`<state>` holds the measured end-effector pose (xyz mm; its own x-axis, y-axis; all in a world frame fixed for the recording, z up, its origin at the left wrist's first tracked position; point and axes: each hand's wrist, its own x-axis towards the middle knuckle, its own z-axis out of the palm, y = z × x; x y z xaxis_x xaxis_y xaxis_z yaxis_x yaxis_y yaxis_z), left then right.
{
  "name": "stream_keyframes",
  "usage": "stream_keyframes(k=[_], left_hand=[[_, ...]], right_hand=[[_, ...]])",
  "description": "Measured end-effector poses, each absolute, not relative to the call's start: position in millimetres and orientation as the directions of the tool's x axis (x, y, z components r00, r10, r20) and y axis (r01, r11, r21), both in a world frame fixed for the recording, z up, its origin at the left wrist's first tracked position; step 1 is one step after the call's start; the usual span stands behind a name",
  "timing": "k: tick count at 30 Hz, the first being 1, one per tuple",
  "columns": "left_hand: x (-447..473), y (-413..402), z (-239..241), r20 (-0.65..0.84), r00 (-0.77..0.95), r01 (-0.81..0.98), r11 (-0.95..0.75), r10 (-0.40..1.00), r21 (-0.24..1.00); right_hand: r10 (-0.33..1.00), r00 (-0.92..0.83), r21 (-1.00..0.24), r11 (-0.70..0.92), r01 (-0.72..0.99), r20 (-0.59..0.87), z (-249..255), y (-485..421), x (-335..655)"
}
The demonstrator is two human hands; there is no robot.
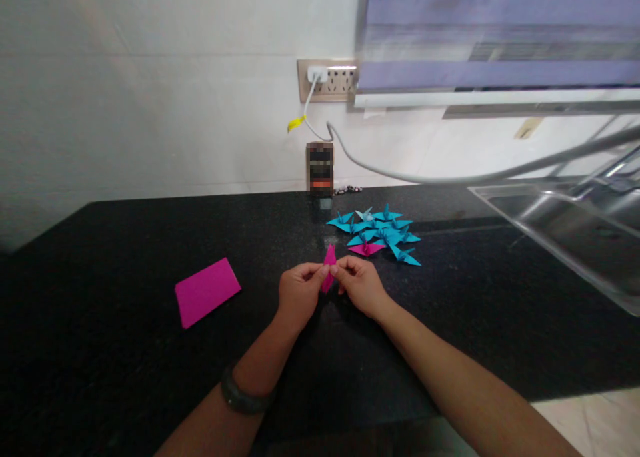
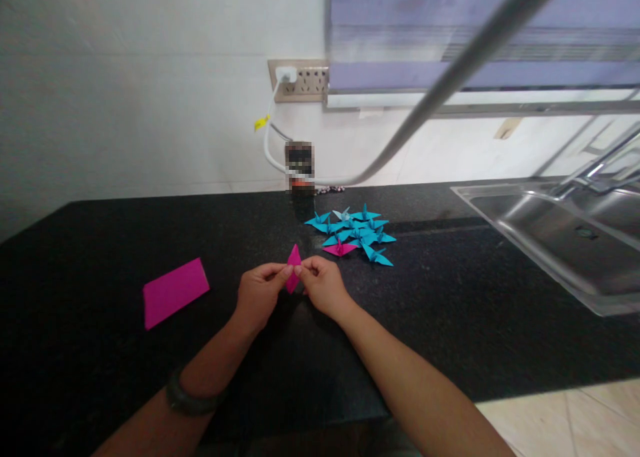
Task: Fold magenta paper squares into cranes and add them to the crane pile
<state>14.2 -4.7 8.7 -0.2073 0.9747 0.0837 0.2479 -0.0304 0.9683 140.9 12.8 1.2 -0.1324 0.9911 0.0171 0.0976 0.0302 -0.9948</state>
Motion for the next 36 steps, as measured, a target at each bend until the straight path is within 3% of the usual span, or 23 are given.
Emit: stream_keyframes(k=[7, 16, 27, 36], left_hand=[[14.1, -6.5, 10.7, 0.131, -0.211, 0.313, -0.06, 0.969, 0.948], [15.4, -4.3, 3.8, 0.019, -0.224, 0.062, -0.005, 0.974, 0.998], [12.8, -2.8, -0.2, 0.049, -0.142, 0.114, -0.032, 0.989, 0.993], [15.3, -3.4, -0.9, 0.021, -0.119, 0.035, -0.017, 0.993, 0.999]], right_hand=[[0.973, -0.122, -0.94, 0.22, 0.261, 0.194, 3.7, 7.0, 140.9], [0.981, -0.151, -0.986, 0.135, 0.094, 0.12, -0.9, 8.2, 139.1], [0.983, -0.167, -0.995, 0.085, 0.06, 0.074, 2.3, 10.6, 141.7], [0.977, -0.095, -0.958, 0.208, 0.199, 0.192, -3.8, 12.5, 144.4]])
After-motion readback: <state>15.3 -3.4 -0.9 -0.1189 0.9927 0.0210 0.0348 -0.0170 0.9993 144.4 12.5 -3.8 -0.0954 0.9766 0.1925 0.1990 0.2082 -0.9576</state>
